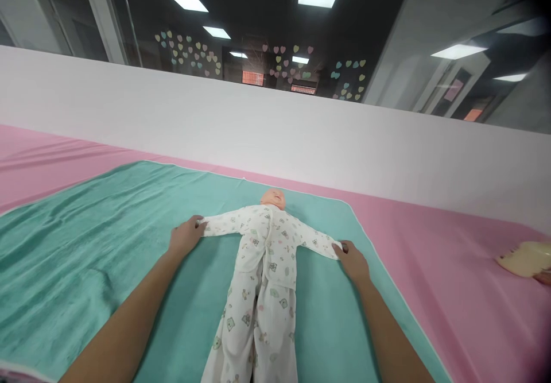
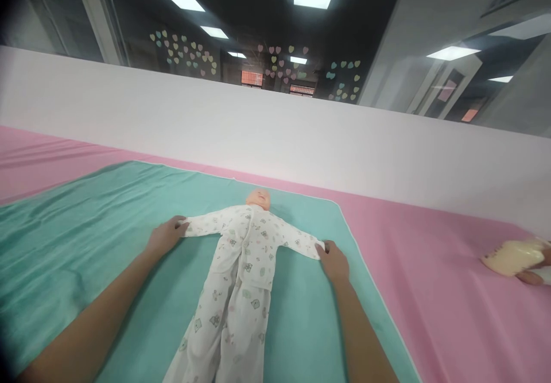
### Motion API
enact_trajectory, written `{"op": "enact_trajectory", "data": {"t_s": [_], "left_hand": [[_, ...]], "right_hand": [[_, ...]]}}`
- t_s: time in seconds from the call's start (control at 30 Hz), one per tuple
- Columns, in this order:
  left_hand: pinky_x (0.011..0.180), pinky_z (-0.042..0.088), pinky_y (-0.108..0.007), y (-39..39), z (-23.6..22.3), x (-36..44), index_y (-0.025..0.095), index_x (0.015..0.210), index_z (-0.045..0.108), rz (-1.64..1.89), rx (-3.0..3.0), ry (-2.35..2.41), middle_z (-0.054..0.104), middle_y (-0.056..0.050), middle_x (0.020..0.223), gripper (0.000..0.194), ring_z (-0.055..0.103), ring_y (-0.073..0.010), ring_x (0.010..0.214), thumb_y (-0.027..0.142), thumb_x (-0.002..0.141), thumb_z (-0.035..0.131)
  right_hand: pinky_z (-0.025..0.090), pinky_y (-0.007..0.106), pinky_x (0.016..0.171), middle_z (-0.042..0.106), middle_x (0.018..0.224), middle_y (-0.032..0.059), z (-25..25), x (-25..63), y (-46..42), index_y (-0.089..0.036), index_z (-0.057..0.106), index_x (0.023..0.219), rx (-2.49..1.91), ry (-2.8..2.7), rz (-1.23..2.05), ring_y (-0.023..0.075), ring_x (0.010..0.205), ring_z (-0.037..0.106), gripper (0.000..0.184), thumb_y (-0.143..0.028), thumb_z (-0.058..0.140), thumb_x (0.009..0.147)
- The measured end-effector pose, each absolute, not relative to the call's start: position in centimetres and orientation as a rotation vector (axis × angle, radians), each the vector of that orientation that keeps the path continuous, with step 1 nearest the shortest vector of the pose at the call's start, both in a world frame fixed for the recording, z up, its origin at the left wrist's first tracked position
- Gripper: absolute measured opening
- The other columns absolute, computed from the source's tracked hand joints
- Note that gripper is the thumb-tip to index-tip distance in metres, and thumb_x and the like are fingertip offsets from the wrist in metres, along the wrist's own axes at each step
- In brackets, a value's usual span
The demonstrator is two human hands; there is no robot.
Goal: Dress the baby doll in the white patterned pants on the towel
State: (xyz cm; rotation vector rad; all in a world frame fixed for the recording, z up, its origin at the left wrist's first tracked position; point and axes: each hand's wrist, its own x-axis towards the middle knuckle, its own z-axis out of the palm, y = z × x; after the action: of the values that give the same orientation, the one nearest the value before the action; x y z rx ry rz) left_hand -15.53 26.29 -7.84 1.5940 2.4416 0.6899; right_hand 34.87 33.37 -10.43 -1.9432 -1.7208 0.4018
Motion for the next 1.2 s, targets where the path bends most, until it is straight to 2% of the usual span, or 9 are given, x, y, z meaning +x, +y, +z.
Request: {"op": "enact_trajectory", "data": {"t_s": [0.13, 0.3, 0.4, 0.47, 0.57, 0.67, 0.8, 0.97, 1.2], "left_hand": [[0.07, 0.042, -0.026, 26.6, -8.0, -16.5, 0.02, 0.108, 0.056, 1.027, 1.531, 2.285, 0.063, -0.004, 0.086, 0.034, 0.058, -0.0184, 0.08, 0.035, 0.081, 0.04], [0.068, 0.041, -0.028, 26.9, -8.1, -17.5, 0.019, 0.102, 0.057, 1.068, 1.468, 2.525, 0.064, -0.006, 0.091, 0.03, 0.058, -0.0215, 0.085, 0.028, 0.085, 0.034], [0.07, 0.043, -0.032, 27.0, -8.2, -17.3, 0.019, 0.104, 0.056, 0.891, 1.53, 2.624, 0.063, -0.01, 0.1, 0.031, 0.057, -0.0251, 0.093, 0.027, 0.087, 0.031], [0.074, 0.044, -0.036, 27.1, -8.2, -16.6, 0.017, 0.105, 0.057, 0.788, 1.622, 2.684, 0.061, -0.012, 0.105, 0.032, 0.055, -0.0279, 0.099, 0.025, 0.087, 0.032], [0.088, 0.041, -0.04, 27.6, -8.1, -14.5, 0.015, 0.111, 0.057, 0.913, 1.882, 2.661, 0.055, -0.014, 0.119, 0.035, 0.049, -0.0287, 0.112, 0.026, 0.088, 0.032], [0.103, 0.032, -0.036, 28.2, -8.4, -12.0, 0.014, 0.12, 0.053, 1.075, 2.188, 2.334, 0.046, -0.01, 0.133, 0.042, 0.039, -0.0232, 0.125, 0.035, 0.092, 0.029], [0.104, 0.032, -0.036, 28.5, -9.0, -10.3, 0.021, 0.127, 0.049, 0.917, 2.187, 2.158, 0.049, -0.004, 0.133, 0.047, 0.042, -0.0195, 0.124, 0.041, 0.094, 0.021], [0.097, 0.036, -0.036, 28.2, -9.0, -11.1, 0.026, 0.128, 0.047, 0.838, 2.025, 2.178, 0.05, 0.0, 0.132, 0.05, 0.047, -0.0198, 0.119, 0.046, 0.094, 0.016], [0.095, 0.036, -0.037, 28.4, -9.1, -11.1, 0.026, 0.126, 0.048, 0.847, 2.026, 2.188, 0.052, -0.001, 0.13, 0.047, 0.048, -0.0206, 0.117, 0.045, 0.093, 0.02]], "right_hand": [[0.042, 0.029, 0.066, 0.058, 0.079, 0.0013, -10.6, 35.0, 34.0, -0.021, 0.057, 0.108, -1.681, -1.659, 0.491, 0.0166, 0.07, 0.054, 0.045, -0.051, 0.045, 0.076], [0.042, 0.03, 0.067, 0.059, 0.08, 0.0042, -11.0, 35.5, 35.8, -0.018, 0.06, 0.101, -1.735, -1.521, 0.343, 0.0187, 0.073, 0.055, 0.04, -0.044, 0.043, 0.077], [0.043, 0.033, 0.07, 0.06, 0.091, 0.0084, -11.0, 35.3, 36.3, -0.017, 0.061, 0.101, -1.816, -1.61, 0.243, 0.0214, 0.079, 0.056, 0.038, -0.04, 0.042, 0.078], [0.043, 0.037, 0.077, 0.056, 0.107, 0.0138, -10.7, 34.3, 36.1, -0.014, 0.06, 0.105, -1.828, -1.61, 0.146, 0.0255, 0.093, 0.054, 0.04, -0.038, 0.041, 0.078], [0.038, 0.04, 0.093, 0.051, 0.119, 0.0156, -9.3, 30.6, 35.3, -0.013, 0.057, 0.112, -1.627, -1.683, 0.095, 0.0279, 0.112, 0.046, 0.044, -0.039, 0.04, 0.082], [0.037, 0.037, 0.098, 0.055, 0.121, 0.009, -7.1, 24.3, 34.7, -0.018, 0.056, 0.116, -1.255, -1.865, 0.377, 0.0223, 0.112, 0.049, 0.043, -0.043, 0.038, 0.086], [0.039, 0.034, 0.096, 0.061, 0.117, 0.0024, -4.7, 16.8, 35.2, -0.024, 0.062, 0.11, -1.035, -1.88, 0.683, 0.0192, 0.109, 0.054, 0.04, -0.045, 0.036, 0.088], [0.04, 0.037, 0.095, 0.066, 0.108, 0.0013, -3.9, 14.1, 36.8, -0.024, 0.07, 0.097, -1.099, -1.864, 0.696, 0.0219, 0.105, 0.057, 0.037, -0.045, 0.042, 0.085], [0.04, 0.037, 0.096, 0.065, 0.11, 0.0011, -5.2, 15.1, 36.3, -0.025, 0.069, 0.099, -0.971, -1.778, 0.787, 0.0205, 0.106, 0.057, 0.033, -0.043, 0.047, 0.083]]}}
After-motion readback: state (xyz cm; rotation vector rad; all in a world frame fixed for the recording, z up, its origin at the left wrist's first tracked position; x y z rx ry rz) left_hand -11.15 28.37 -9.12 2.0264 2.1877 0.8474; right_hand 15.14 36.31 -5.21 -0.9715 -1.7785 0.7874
